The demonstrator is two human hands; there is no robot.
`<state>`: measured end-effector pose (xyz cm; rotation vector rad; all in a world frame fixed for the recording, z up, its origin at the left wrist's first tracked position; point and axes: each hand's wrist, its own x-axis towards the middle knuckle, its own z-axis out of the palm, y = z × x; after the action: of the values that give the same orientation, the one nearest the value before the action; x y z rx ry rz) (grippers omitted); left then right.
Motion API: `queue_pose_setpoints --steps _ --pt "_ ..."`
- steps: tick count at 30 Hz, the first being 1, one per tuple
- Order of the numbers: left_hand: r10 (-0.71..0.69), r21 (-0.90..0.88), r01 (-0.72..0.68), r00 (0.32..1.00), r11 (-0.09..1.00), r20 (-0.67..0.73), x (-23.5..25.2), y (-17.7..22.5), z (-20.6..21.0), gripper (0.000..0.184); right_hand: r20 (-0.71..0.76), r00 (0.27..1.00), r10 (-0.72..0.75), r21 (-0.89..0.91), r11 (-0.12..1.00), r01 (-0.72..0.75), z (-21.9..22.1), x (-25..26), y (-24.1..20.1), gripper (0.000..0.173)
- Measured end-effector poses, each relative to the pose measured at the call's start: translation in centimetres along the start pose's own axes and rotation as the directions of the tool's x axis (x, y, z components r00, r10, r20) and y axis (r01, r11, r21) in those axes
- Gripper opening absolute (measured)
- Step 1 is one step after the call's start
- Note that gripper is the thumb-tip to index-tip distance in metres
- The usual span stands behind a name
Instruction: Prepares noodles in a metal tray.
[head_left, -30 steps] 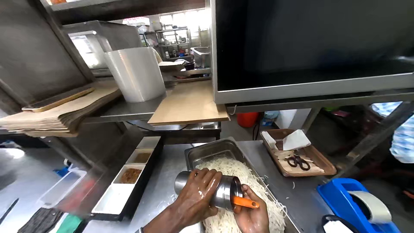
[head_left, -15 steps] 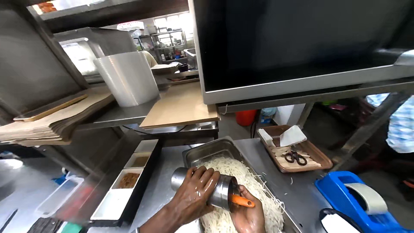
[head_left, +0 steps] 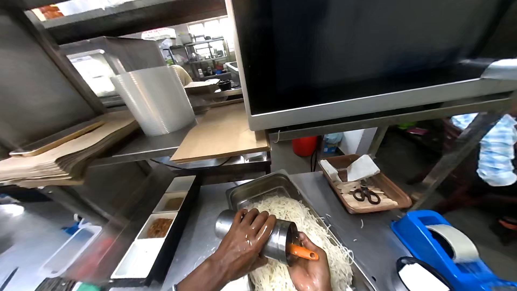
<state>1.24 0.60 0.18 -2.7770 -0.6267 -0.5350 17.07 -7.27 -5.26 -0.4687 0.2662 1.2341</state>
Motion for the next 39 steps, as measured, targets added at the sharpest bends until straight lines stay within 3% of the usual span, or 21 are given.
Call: queue_pose_setpoints --steps 23,30,39 --pt "0.032 0.028 -0.032 0.999 0.999 0.002 0.4 -0.2 0.1 0.103 -0.028 1.0 0.014 0.035 0.999 -0.013 -0.2 0.1 -0.2 0.038" --pt "0.013 -0.012 -0.013 1.0 1.0 -0.016 0.4 -0.1 0.5 0.097 -0.003 1.0 0.01 0.035 0.999 -0.01 -0.3 0.1 -0.3 0.038" --pt "-0.168 -0.108 0.147 0.961 0.983 -0.218 -0.1 1.9 3.8 0.093 -0.061 0.985 -0.163 0.242 0.955 0.173 1.4 0.6 -0.9 0.046"
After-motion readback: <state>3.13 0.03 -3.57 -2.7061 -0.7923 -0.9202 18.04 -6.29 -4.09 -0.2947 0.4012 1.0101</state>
